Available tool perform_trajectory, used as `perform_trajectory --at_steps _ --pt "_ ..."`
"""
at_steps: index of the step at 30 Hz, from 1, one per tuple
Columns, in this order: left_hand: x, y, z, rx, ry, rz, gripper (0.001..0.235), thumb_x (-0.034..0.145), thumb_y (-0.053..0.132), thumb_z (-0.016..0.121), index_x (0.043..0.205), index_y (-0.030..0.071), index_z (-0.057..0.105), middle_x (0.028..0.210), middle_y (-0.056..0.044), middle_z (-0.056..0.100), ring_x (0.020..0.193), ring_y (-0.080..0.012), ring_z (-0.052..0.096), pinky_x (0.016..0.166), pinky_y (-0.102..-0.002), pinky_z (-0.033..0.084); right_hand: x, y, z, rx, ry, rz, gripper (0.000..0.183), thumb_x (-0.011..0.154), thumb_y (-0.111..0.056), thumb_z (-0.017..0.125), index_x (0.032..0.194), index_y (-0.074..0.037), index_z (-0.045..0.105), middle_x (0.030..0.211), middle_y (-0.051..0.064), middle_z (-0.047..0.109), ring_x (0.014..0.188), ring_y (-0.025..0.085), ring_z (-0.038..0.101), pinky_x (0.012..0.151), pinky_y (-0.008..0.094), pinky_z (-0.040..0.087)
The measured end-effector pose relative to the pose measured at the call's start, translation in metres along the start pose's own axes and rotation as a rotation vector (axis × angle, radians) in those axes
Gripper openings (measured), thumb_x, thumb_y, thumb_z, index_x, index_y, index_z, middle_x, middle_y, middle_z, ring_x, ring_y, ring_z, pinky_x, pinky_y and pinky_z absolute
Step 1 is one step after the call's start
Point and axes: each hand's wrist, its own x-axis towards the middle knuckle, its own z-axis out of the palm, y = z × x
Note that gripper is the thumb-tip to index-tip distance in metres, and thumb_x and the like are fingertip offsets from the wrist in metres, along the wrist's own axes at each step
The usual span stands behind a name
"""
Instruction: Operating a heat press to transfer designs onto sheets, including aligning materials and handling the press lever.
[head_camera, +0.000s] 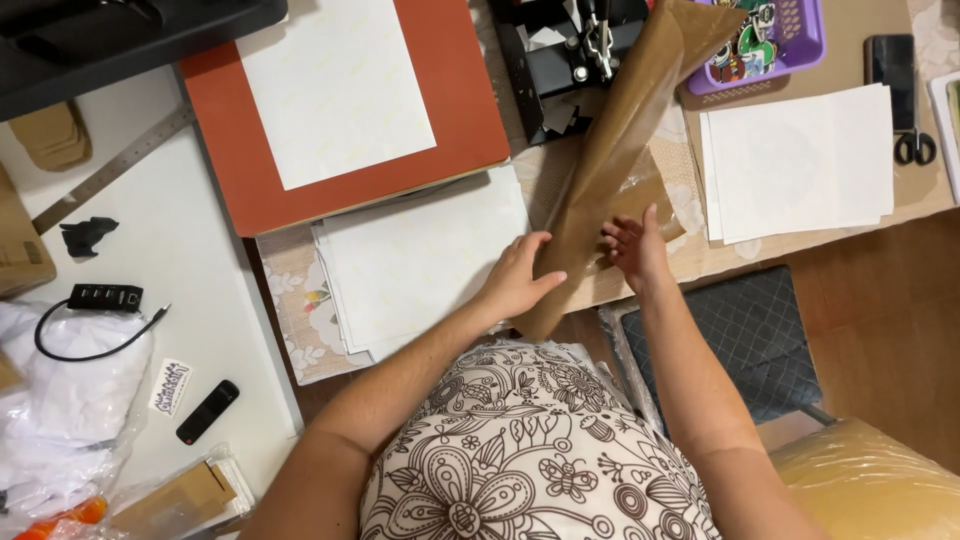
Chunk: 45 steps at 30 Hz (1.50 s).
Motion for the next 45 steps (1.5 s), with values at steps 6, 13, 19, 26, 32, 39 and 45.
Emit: perform_trajectory --at_steps 6,13,19,26,32,39,45 --pt "-0.011 0.023 -0.026 -0.032 0.143 -0.015 0.081 0.093 0.036 0.069 0.152 -0.002 0.029 0.146 -0.033 0.040 0.138 -0.0491 0.041 0.115 -0.058 0.034 -0.068 -0.040 0.055 0.026 -0.048 -0.095 0.065 0.098 -0.072 0.033 0.116 -0.011 0.049 0.081 -0.007 0.037 0.067 0.009 0.037 0.060 0.022 0.032" --pt "-0.019 0.025 -0.045 -0.108 0.233 -0.019 0.107 0.083 0.061 0.072 0.157 0.003 0.023 0.153 -0.032 0.035 0.142 -0.0493 0.037 0.116 -0.057 0.033 -0.121 -0.069 0.093 -0.392 -0.182 -0.794 0.060 0.109 -0.049 0.027 0.143 -0.010 0.055 0.140 0.012 0.057 0.130 0.026 0.051 0.107 0.044 0.041" --pt "-0.005 0.007 -0.058 0.148 0.363 0.012 0.086 0.092 0.033 0.072 0.157 0.007 0.021 0.149 -0.031 0.040 0.136 -0.0494 0.045 0.111 -0.059 0.041 -0.099 -0.065 0.113 -0.505 -0.532 -0.945 0.046 0.100 -0.041 0.051 0.126 -0.007 0.068 0.134 0.013 0.065 0.143 0.033 0.042 0.120 0.048 0.025" --pt "0.023 -0.045 -0.043 0.615 0.257 0.184 0.076 0.088 0.031 0.075 0.152 0.010 0.039 0.149 -0.020 0.043 0.139 -0.0386 0.043 0.113 -0.051 0.037 -0.056 -0.063 0.063 -0.540 -0.053 -1.116 0.014 0.099 -0.009 0.068 0.111 -0.008 0.074 0.112 0.010 0.073 0.114 0.028 0.065 0.100 0.039 0.048" --pt "0.017 -0.061 -0.027 0.996 0.037 0.474 0.065 0.080 0.017 0.083 0.137 0.011 0.053 0.145 -0.016 0.046 0.145 -0.0361 0.034 0.120 -0.051 0.026 0.018 -0.089 -0.020 -0.461 0.382 -1.053 0.034 0.095 0.004 0.062 0.127 -0.009 0.063 0.124 0.011 0.060 0.119 0.030 0.054 0.092 0.044 0.051" --pt "0.009 -0.077 -0.041 1.236 0.151 0.762 0.058 0.076 0.013 0.081 0.129 0.012 0.059 0.132 -0.013 0.059 0.139 -0.0300 0.046 0.121 -0.046 0.032 0.069 -0.099 -0.094 -0.963 0.505 -1.096 0.052 0.084 0.018 0.064 0.130 -0.004 0.057 0.127 0.014 0.052 0.120 0.039 0.053 0.093 0.049 0.051" --pt "0.014 -0.090 -0.035 1.266 0.251 1.003 0.025 0.091 0.014 0.065 0.116 0.009 0.065 0.116 -0.012 0.067 0.126 -0.0264 0.057 0.116 -0.043 0.039 0.080 -0.045 -0.095 -1.150 0.203 -1.246 0.027 0.088 0.004 0.070 0.111 -0.002 0.058 0.118 0.018 0.058 0.118 0.041 0.057 0.101 0.049 0.047"
